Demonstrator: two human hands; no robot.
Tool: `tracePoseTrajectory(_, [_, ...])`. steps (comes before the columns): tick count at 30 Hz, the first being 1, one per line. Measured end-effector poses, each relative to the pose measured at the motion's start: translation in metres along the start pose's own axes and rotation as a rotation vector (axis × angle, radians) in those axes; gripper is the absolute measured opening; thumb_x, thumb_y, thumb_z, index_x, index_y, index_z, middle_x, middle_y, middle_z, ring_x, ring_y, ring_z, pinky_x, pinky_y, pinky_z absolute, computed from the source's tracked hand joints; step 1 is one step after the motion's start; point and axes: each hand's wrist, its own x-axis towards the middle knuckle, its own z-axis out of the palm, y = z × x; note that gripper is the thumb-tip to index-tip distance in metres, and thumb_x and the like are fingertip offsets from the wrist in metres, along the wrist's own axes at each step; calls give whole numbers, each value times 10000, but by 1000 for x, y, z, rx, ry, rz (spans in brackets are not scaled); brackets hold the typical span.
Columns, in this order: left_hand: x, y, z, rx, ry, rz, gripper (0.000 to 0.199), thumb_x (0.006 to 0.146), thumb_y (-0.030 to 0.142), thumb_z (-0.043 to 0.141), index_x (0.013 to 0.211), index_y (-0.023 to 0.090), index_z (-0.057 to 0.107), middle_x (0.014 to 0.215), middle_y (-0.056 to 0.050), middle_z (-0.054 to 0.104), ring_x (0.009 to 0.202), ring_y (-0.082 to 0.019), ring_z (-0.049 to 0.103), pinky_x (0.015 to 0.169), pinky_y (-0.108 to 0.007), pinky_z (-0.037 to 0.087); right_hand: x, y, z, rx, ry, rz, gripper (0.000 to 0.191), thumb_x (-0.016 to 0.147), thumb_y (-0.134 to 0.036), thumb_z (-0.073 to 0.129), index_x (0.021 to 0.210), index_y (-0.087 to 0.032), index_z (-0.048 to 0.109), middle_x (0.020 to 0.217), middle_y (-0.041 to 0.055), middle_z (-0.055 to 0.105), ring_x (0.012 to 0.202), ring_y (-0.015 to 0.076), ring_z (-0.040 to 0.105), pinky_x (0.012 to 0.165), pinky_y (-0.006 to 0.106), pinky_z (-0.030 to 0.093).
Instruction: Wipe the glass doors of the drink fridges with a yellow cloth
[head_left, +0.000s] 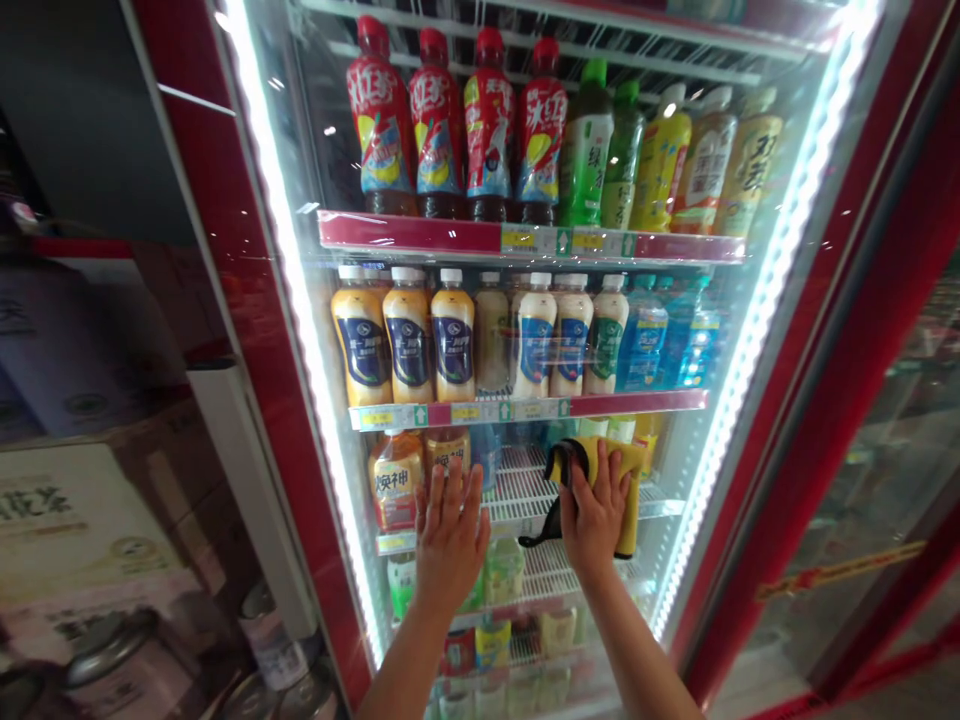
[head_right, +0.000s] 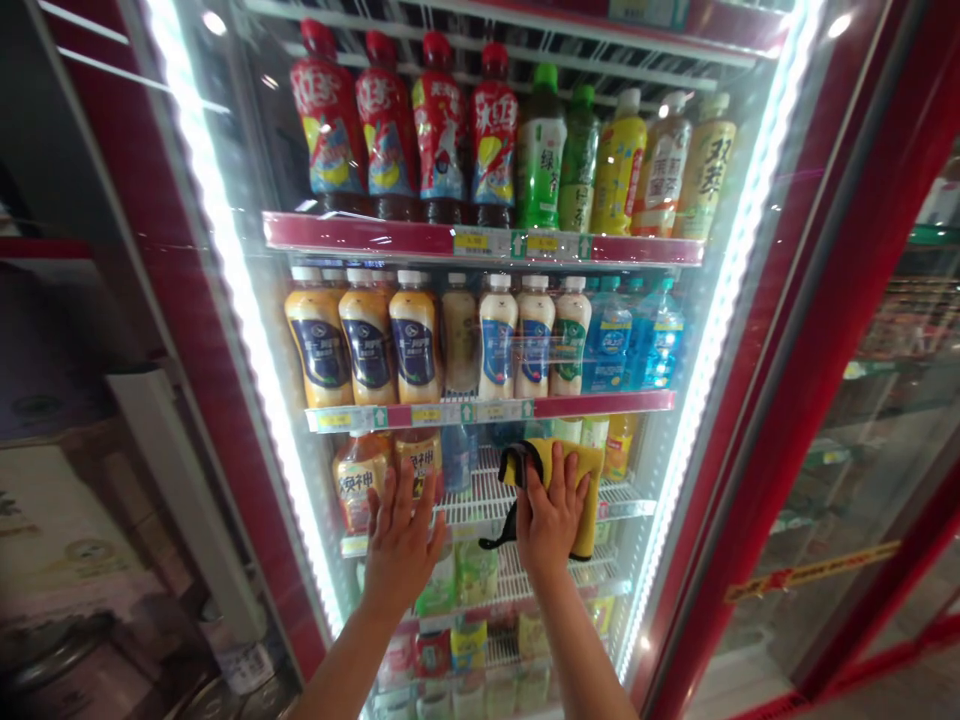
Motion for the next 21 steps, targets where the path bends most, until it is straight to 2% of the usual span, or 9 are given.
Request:
tracePoseTrajectory(2, [0, 5, 3, -7, -20, 7, 736, 978, 271, 539, 1626, 252, 190, 1700, -66, 197, 1589, -275, 106, 1301, -504, 113, -13, -4, -2, 5, -34, -42, 365, 988, -211, 523, 1338, -238, 623, 1716, 94, 180, 1578, 369, 153, 1187, 695, 271])
tracePoseTrajectory(4, [2, 10, 5, 2, -34, 25, 726, 983, 272, 531, 1624, 250, 191, 1692, -73, 230, 1589, -269, 107, 1300, -502, 110, -11, -8, -5, 18, -80, -111, 369, 982, -214, 543, 1336, -269, 629, 1713, 72, 202, 1578, 359, 163, 1202, 687, 248])
tracePoseTrajectory(7, [6, 18, 10, 20, -39, 50, 710, 990, 273, 518, 1622, 247, 193, 1680, -82, 260, 1585, -262, 140, 1301, -501, 103, 17, 2, -10, 25, -104, -163, 369, 984, -246, 557, 1338, -318, 634, 1686, 40, 297, 1566, 326, 229, 1227, 653, 231])
tracePoseTrajectory(10, [7, 26, 14, 3, -50, 32, 713, 988, 301, 530, 1619, 262, 201, 1675, -75, 273, 1577, -262, 185, 1302, -496, 97, 37, 25, -12, 3, -48, -96, 367, 992, -277, 550, 1350, -282, 627, 1678, 71, 313, 1560, 340, 241, 1217, 654, 256])
tracePoseTrajectory(13, [4, 31, 16, -1, -60, 15, 731, 983, 316, 546, 1621, 260, 192, 1665, -78, 302, 1570, -263, 214, 1303, -490, 99, 23, 39, -9, -2, 27, 21, 398, 998, -281, 535, 1389, -230, 585, 1693, 132, 248, 1565, 380, 203, 1167, 698, 302])
tracePoseTrajectory(17, [0, 33, 16, 19, -61, 14, 740, 987, 321, 538, 1624, 223, 174, 1662, -93, 307, 1573, -256, 202, 1304, -477, 88, -11, 27, -5, 16, 3, 30, 415, 989, -267, 552, 1403, -241, 563, 1698, 152, 224, 1565, 403, 183, 1120, 719, 341])
tracePoseTrajectory(19, [1, 36, 16, 19, -61, 16, 737, 993, 322, 521, 1625, 201, 162, 1656, -92, 321, 1577, -246, 184, 1306, -469, 78, -9, 18, -7, 14, -42, -9, 400, 983, -283, 569, 1381, -251, 582, 1693, 145, 245, 1564, 402, 190, 1131, 710, 332])
tracePoseTrajectory(21, [4, 40, 17, 17, -55, 21, 740, 995, 314, 511, 1626, 180, 147, 1650, -94, 331, 1580, -238, 170, 1308, -461, 72, 8, 19, -11, 1, -75, -37, 387, 982, -311, 576, 1366, -267, 598, 1681, 133, 287, 1560, 390, 215, 1154, 693, 311])
